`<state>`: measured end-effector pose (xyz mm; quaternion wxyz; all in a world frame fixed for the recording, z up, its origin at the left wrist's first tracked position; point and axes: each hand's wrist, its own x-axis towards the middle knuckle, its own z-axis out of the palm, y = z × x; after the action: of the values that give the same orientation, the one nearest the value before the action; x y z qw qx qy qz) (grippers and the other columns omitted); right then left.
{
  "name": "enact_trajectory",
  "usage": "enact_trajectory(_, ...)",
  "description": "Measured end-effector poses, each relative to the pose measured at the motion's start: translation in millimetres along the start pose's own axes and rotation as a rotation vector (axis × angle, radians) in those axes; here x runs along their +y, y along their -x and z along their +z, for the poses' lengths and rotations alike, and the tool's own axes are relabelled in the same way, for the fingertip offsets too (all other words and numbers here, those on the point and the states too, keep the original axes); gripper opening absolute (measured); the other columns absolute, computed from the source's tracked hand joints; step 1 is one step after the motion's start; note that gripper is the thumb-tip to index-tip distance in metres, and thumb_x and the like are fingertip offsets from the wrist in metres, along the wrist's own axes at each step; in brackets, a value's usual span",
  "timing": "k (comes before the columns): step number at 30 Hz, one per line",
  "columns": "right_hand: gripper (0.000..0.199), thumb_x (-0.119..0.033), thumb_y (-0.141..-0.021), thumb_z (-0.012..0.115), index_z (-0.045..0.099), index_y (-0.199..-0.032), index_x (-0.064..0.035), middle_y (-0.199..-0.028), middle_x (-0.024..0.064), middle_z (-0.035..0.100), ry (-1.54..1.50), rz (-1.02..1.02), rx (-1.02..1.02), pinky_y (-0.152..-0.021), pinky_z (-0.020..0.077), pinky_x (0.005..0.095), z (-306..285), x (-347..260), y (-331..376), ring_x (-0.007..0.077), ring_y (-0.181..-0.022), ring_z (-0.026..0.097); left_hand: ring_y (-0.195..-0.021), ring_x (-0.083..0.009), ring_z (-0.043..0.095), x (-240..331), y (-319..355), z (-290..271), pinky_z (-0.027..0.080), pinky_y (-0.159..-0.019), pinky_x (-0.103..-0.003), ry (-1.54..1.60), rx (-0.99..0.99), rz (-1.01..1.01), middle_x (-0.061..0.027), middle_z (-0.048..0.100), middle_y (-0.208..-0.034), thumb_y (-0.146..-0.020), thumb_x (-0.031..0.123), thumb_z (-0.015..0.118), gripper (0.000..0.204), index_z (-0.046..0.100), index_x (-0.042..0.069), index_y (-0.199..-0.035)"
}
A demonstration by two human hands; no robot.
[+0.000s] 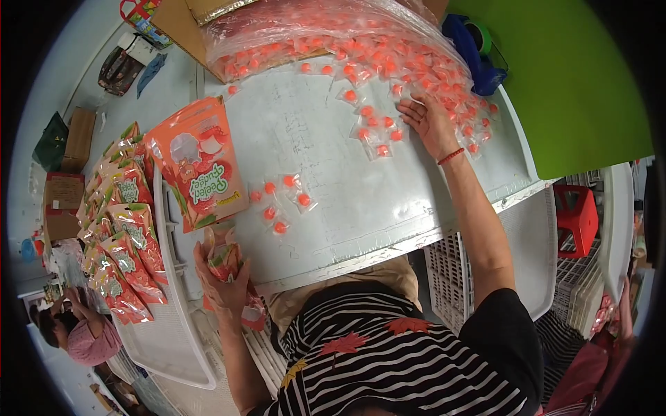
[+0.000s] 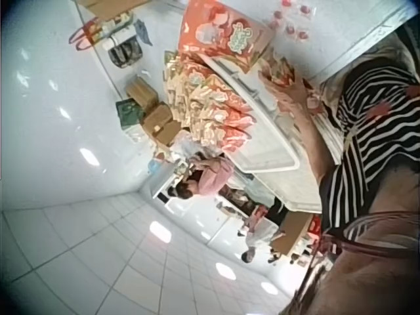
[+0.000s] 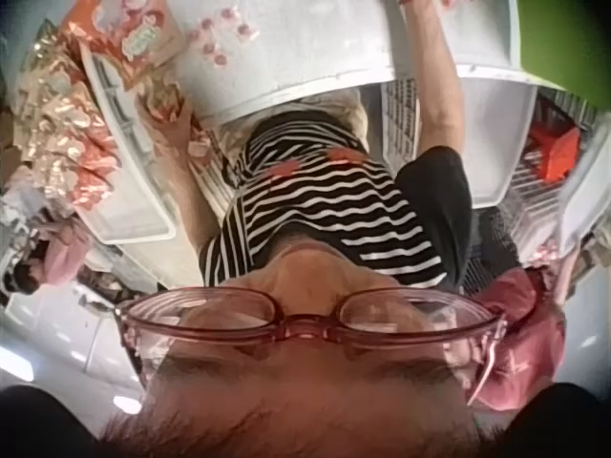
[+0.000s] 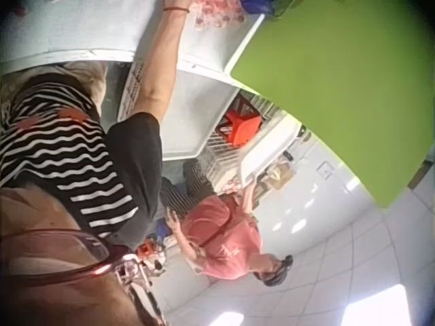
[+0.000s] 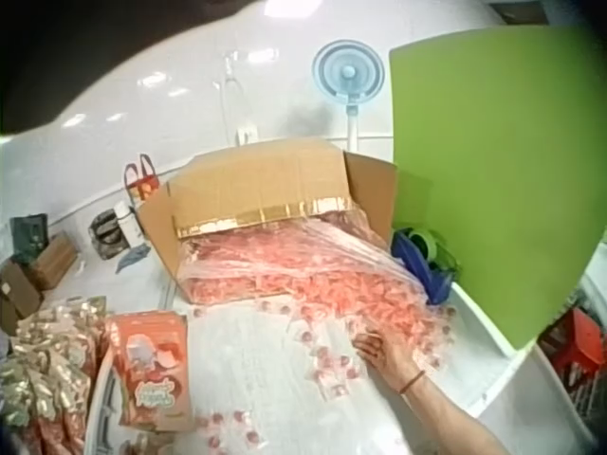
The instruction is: Filling and organizing bags of individually wrapped candies at a production table.
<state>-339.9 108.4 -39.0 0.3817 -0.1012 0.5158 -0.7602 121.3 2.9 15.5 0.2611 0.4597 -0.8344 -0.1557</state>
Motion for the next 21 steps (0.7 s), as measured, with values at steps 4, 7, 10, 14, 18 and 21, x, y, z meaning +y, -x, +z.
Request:
enact_trajectory(4, 0.040, -0.034, -0.099, 0.040, 0.049, -0.120, -0.0014, -0.113, 0.0166, 0.061, 0.054, -0.068, 0.075, -0.096, 0.0447, 0.0371, -1.1, 9.6, 8.7, 0.0278, -0.109, 0.058, -0.117, -0.0369, 0.050, -0.4, 0.4, -1.0, 0.040, -0.098, -0.041, -0.025, 0.015, 0.002, -0.0225, 0.048, -0.129, -0.065, 0.016, 0.082, 0.093, 0.031, 0.004, -0.141)
enact_trajectory(7, 0.041, -0.036, -0.096, 0.046, 0.050, -0.124, -0.0049, -0.122, 0.0162, 0.057, 0.870, -0.449, 0.043, -0.099, 0.0411, 0.0423, 10.8, 8.1, 11.7, 0.0338, -0.115, 0.053, -0.117, -0.0365, 0.050, 0.0, -0.4, -3.6, 0.041, -0.098, -0.041, -0.025, 0.016, 0.006, -0.0222, 0.049, -0.129, -0.065, 0.014, 0.082, 0.092, 0.031, 0.003, -0.141)
enact_trajectory(10, 0.043, -0.037, -0.092, 0.053, 0.054, -0.124, -0.0082, -0.132, 0.0150, 0.049, 1.490, -0.981, -0.165, -0.101, 0.0358, 0.0487, 32.1, 13.6, 17.3, 0.0361, -0.122, 0.046, -0.113, -0.0366, 0.049, 5.7, -3.5, -1.8, 0.040, -0.097, -0.043, -0.017, 0.000, 0.016, -0.0212, 0.048, -0.124, -0.063, 0.017, 0.084, 0.097, 0.027, 0.003, -0.142)
enact_trajectory(14, 0.042, -0.036, -0.090, 0.057, 0.056, -0.121, -0.0081, -0.135, 0.0152, 0.045, 1.538, -0.961, -0.297, -0.102, 0.0331, 0.0515, 42.9, 39.4, 19.9, 0.0351, -0.125, 0.042, -0.117, -0.0362, 0.050, 10.2, -4.5, -2.2, 0.041, -0.098, -0.041, -0.004, 0.007, 0.012, -0.0215, 0.048, -0.129, -0.064, 0.013, 0.081, 0.092, 0.031, 0.003, -0.141)
enact_trajectory(18, 0.036, -0.028, -0.088, 0.056, 0.056, -0.118, -0.0077, -0.128, 0.0144, 0.048, 1.472, -0.890, -0.326, -0.100, 0.0344, 0.0516, 68.0, 72.1, 60.0, 0.0352, -0.124, 0.042, -0.117, -0.0363, 0.050, 2.1, 2.4, -1.3, 0.040, -0.098, -0.041, -0.016, 0.023, 0.007, -0.0213, 0.047, -0.131, -0.063, 0.012, 0.081, 0.093, 0.031, 0.003, -0.141)
enact_trajectory(21, 0.034, -0.024, -0.088, 0.056, 0.056, -0.115, -0.0051, -0.126, 0.0152, 0.049, 1.458, -0.876, -0.206, -0.099, 0.0350, 0.0526, 105.8, 103.0, 91.9, 0.0359, -0.121, 0.044, -0.117, -0.0364, 0.050, 3.1, 0.2, 2.4, 0.040, -0.098, -0.041, -0.015, 0.014, 0.005, -0.0213, 0.047, -0.131, -0.063, 0.011, 0.081, 0.093, 0.031, 0.003, -0.140)
